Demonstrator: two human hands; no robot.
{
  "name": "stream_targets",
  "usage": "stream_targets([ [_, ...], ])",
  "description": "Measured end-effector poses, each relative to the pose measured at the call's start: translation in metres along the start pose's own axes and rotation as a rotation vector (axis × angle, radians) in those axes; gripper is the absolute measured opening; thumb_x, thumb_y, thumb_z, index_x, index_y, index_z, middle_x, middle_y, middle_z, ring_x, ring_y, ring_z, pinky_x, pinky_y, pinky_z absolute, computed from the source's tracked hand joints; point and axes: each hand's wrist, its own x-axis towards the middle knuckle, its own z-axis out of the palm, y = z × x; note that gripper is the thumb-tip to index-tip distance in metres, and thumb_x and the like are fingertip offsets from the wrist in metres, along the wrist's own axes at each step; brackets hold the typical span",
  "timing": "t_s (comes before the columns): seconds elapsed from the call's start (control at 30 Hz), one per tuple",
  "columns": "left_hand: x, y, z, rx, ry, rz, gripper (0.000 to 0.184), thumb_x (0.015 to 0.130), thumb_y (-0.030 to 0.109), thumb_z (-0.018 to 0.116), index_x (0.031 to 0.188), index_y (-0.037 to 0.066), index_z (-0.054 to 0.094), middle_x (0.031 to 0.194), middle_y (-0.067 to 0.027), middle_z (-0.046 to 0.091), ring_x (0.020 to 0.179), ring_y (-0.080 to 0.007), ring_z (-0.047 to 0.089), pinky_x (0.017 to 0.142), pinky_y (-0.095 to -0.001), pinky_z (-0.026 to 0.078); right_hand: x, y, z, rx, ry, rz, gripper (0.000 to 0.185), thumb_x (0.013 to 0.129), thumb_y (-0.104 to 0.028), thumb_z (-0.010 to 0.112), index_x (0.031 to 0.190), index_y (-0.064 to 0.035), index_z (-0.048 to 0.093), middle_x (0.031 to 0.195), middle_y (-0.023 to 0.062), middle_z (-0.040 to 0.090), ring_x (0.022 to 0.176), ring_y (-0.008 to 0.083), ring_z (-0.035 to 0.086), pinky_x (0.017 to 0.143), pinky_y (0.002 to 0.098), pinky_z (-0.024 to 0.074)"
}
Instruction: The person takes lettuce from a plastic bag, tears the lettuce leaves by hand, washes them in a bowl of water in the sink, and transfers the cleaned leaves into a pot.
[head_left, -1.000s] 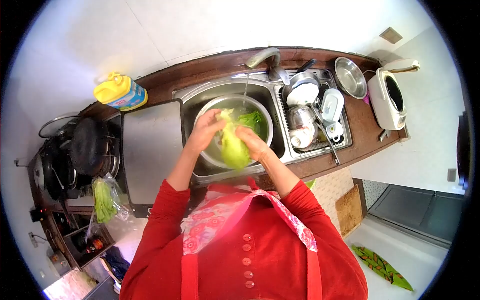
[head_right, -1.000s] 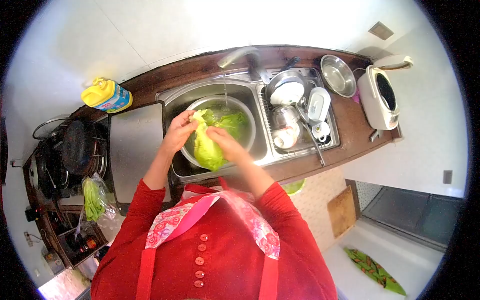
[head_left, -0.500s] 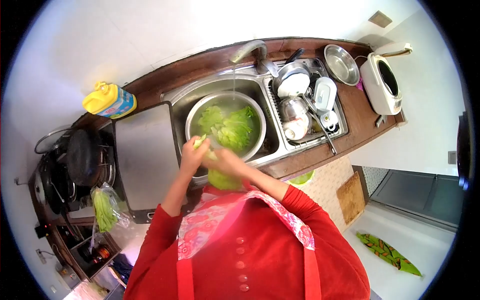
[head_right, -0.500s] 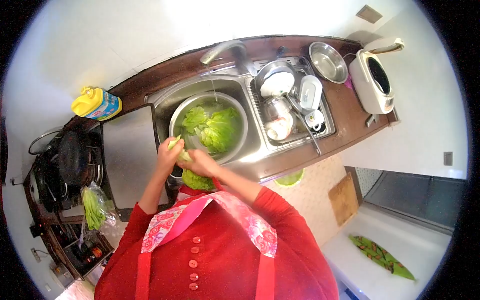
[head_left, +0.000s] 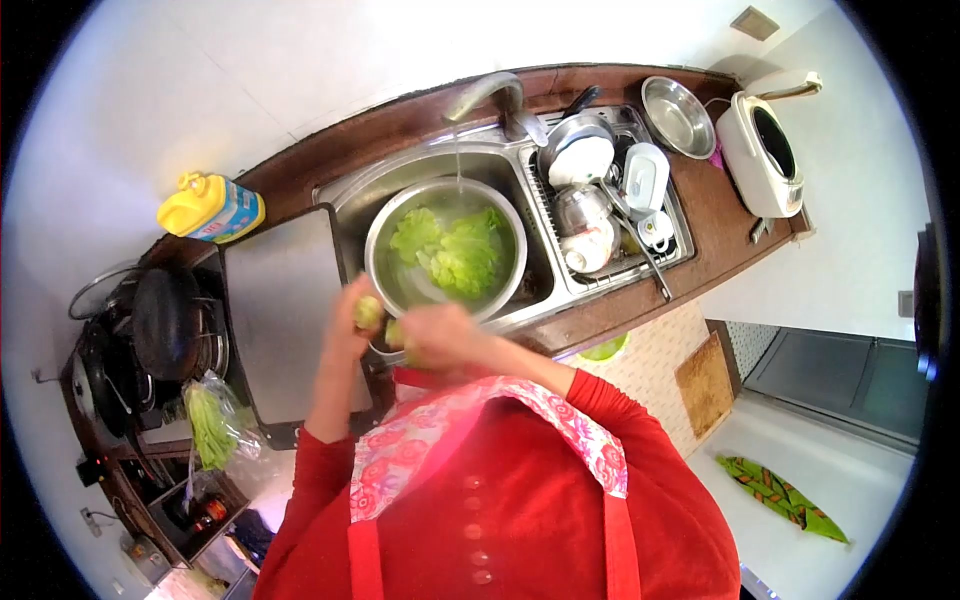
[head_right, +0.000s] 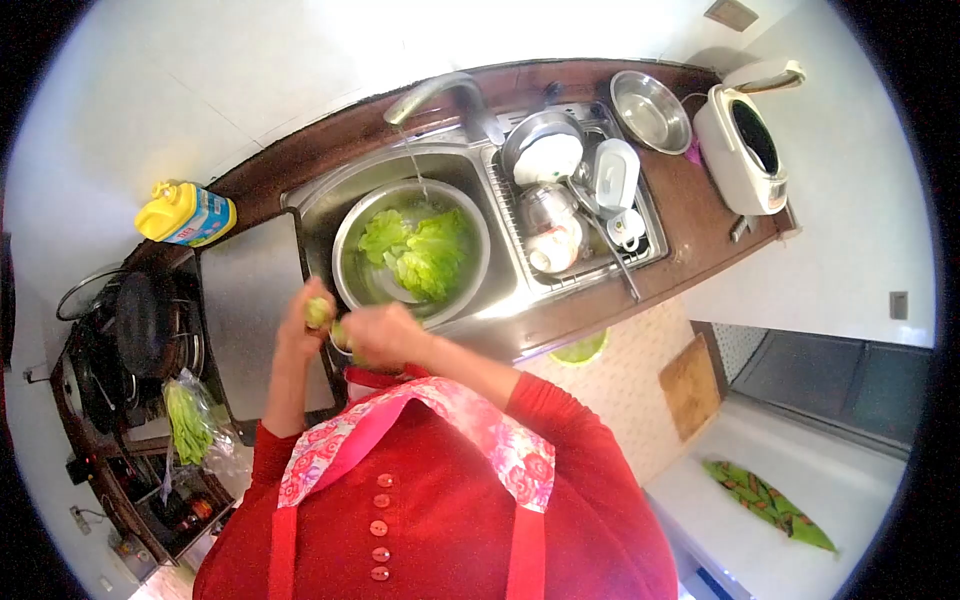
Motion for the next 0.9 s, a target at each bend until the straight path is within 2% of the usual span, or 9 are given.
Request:
stream_targets([
  [0.13,-0.019,0.036,0.015,0.130,0.101,0.042,0.025,0.088,0.035,0.055,0.085,0.010,0.053,0.068,-0.0010,0.054,0.053,-0.0092,0.051,0.040,-0.0217,0.036,0.008,0.068,-0.003,-0.297,0.231,0.259,0.065,0.068,-0.041,0.071,0.116,-0.0046,0.046,0.100,0.0212,0.059,0.091,0.0366,0.059,0.077,0.0416,0.0482],
  [0.23,-0.026,0.024,0.026,0.314,0.047,0.118,0.027,0.090,0.035,0.053,0.092,0.008,0.051,0.073,-0.0022,0.056,0.059,-0.0094,0.052,0.044,-0.0219,0.038,-0.017,0.085,-0.004,-0.221,-0.026,0.406,0.092,0.064,-0.049,0.074,0.135,-0.0068,0.034,0.122,0.0264,0.048,0.107,0.0402,0.053,0.090,0.0420,0.0437],
  [0.33,-0.030,-0.013,0.041,0.539,-0.054,0.111,0.031,0.091,0.036,0.051,0.099,0.006,0.051,0.078,-0.0022,0.057,0.064,-0.0095,0.053,0.049,-0.0223,0.041,-0.042,0.066,-0.002,0.360,-0.252,0.545,0.083,0.069,-0.040,0.074,0.133,-0.0025,0.036,0.120,0.0236,0.051,0.097,0.0338,0.059,0.084,0.0379,0.0477],
  [0.37,-0.030,-0.029,0.045,0.622,-0.117,0.088,0.033,0.091,0.037,0.050,0.103,0.005,0.051,0.081,-0.0018,0.057,0.068,-0.0092,0.053,0.053,-0.0226,0.042,-0.062,0.058,0.017,0.736,0.044,0.495,0.071,0.075,-0.025,0.073,0.131,0.0008,0.037,0.112,0.0182,0.057,0.089,0.0211,0.062,0.077,0.0299,0.0492],
  [0.43,-0.031,-0.059,0.058,0.603,-0.328,0.074,0.037,0.092,0.037,0.049,0.108,0.004,0.050,0.092,-0.0025,0.057,0.078,-0.0094,0.054,0.062,-0.0237,0.044,-0.075,0.024,0.000,1.090,0.100,0.562,0.062,0.078,-0.011,0.069,0.129,0.0034,0.037,0.111,0.0114,0.056,0.088,0.0134,0.058,0.075,0.0251,0.0481],
  [0.5,-0.020,-0.093,0.059,0.581,-0.543,-0.018,0.039,0.094,0.034,0.045,0.115,0.001,0.048,0.106,-0.0053,0.055,0.091,-0.0128,0.055,0.077,-0.0267,0.046,-0.096,0.008,-0.001,0.944,0.280,0.601,0.051,0.080,-0.009,0.067,0.124,0.0013,0.044,0.103,0.0051,0.057,0.086,0.0102,0.056,0.074,0.0237,0.0469],
  [0.63,-0.047,-0.074,0.110,0.654,-0.782,-0.309,0.037,0.092,0.023,0.051,0.122,0.001,0.050,0.111,-0.0066,0.055,0.095,-0.0142,0.056,0.077,-0.0273,0.048,-0.161,-0.009,-0.004,1.032,0.530,0.817,0.041,0.077,-0.007,0.068,0.116,-0.0026,0.053,0.095,0.0010,0.060,0.085,0.0090,0.055,0.075,0.0237,0.0465],
  [0.8,-0.050,-0.095,0.106,0.941,-0.732,-0.058,0.039,0.083,0.014,0.062,0.118,0.001,0.053,0.105,-0.0070,0.056,0.086,-0.0132,0.056,0.075,-0.0263,0.046,-0.262,-0.011,-0.007,0.819,0.972,1.016,0.036,0.074,-0.007,0.070,0.108,-0.0054,0.058,0.091,0.0005,0.061,0.076,0.0089,0.056,0.063,0.0232,0.0486],
  [0.9,-0.049,-0.104,0.097,0.946,-0.654,-0.056,0.038,0.080,0.016,0.065,0.114,0.002,0.056,0.097,-0.0074,0.056,0.080,-0.0141,0.057,0.071,-0.0259,0.047,-0.340,0.064,0.008,0.480,0.976,1.260,0.038,0.074,-0.010,0.070,0.109,-0.0043,0.057,0.089,0.0040,0.062,0.072,0.0097,0.057,0.055,0.0239,0.0479],
])
